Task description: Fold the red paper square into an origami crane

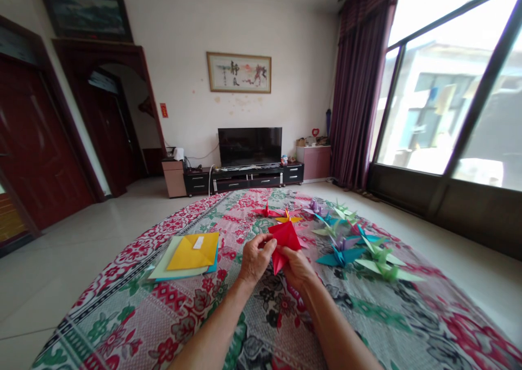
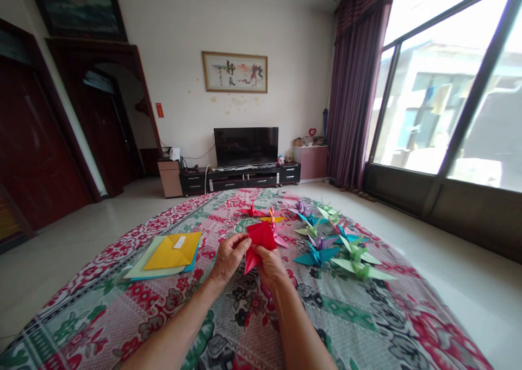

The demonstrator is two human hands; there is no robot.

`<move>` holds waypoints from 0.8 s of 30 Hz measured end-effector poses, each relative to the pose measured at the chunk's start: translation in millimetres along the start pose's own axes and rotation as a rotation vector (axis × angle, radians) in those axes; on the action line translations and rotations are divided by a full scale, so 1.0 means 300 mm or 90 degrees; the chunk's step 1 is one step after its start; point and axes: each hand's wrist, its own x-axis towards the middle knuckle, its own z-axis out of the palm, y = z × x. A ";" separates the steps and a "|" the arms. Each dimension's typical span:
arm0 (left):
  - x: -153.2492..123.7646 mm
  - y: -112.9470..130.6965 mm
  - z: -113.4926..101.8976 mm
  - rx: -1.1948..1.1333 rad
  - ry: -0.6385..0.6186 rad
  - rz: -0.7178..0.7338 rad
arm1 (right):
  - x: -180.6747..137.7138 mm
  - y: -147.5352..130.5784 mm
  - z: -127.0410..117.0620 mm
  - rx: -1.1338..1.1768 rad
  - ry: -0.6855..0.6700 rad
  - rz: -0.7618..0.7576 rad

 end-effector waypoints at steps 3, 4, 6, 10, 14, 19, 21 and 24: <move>0.001 0.000 -0.001 0.010 0.003 0.007 | 0.000 0.001 0.000 0.004 -0.003 0.009; -0.001 0.002 0.000 0.014 0.004 0.018 | 0.001 0.002 -0.001 0.006 -0.001 0.010; -0.005 0.008 0.000 0.030 0.001 0.044 | 0.001 0.003 -0.004 0.008 0.007 0.012; -0.013 0.018 -0.002 0.078 -0.007 0.109 | -0.002 0.004 -0.004 0.008 0.014 0.017; -0.014 0.016 -0.001 0.111 -0.005 0.154 | -0.004 0.003 -0.001 0.002 0.003 0.012; -0.013 0.011 0.001 0.135 -0.008 0.159 | -0.003 0.002 -0.006 0.010 -0.003 0.019; -0.014 0.010 0.001 0.139 -0.010 0.159 | -0.003 0.000 -0.011 0.023 -0.003 0.026; -0.013 0.009 0.000 0.139 -0.009 0.153 | -0.001 -0.004 -0.016 0.050 -0.010 0.047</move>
